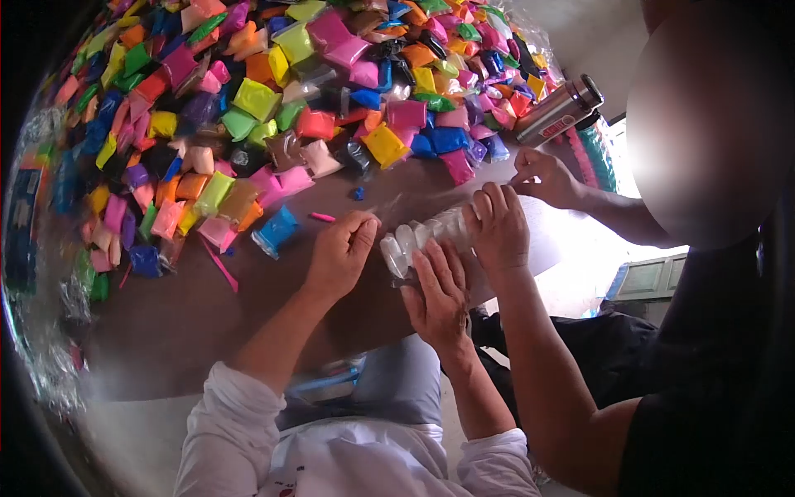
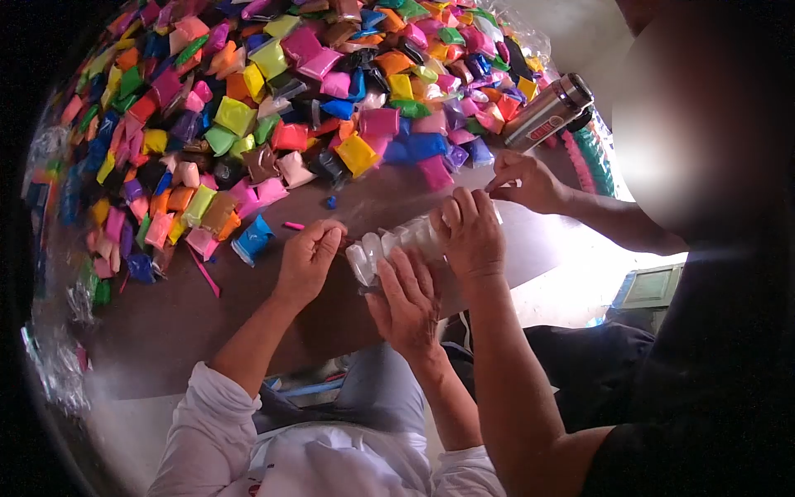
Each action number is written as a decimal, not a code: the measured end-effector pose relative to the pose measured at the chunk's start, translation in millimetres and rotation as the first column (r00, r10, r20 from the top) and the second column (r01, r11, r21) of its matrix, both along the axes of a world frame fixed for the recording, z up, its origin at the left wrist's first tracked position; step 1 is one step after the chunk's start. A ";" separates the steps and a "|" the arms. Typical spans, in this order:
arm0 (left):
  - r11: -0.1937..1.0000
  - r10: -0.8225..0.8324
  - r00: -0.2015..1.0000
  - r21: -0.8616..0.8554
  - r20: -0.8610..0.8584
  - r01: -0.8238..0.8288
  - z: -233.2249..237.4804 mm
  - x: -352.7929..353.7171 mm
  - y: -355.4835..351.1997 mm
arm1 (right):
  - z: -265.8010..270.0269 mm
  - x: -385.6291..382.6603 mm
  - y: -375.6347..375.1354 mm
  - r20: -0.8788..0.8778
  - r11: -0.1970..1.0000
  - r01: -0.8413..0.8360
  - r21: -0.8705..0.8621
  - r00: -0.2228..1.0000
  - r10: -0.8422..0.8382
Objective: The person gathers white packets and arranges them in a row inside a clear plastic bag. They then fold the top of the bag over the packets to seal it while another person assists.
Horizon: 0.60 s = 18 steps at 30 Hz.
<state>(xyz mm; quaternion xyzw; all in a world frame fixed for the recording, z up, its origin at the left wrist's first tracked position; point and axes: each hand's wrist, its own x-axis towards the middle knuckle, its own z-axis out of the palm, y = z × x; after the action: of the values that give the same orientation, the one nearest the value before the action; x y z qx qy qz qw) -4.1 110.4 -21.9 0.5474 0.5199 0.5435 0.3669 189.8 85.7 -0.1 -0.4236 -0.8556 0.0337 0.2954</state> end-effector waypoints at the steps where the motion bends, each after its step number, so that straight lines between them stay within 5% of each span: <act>1: 1.000 -0.001 1.000 0.026 -0.009 0.001 -2.3 0.1 0.7 | -1.6 -0.1 0.5 0.001 1.000 0.004 0.001 1.000 -0.004; 18: 0.981 -0.048 0.986 0.177 -0.160 0.076 -0.2 -5.0 -6.1 | -4.8 -2.9 1.9 0.058 0.998 0.057 -0.005 0.997 -0.057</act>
<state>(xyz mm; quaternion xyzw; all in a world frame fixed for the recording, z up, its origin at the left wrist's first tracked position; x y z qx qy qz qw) -9.1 104.3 -22.0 0.6351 0.4777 0.5329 0.2906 186.8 87.5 -4.9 -0.4497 -0.8513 0.0160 0.2697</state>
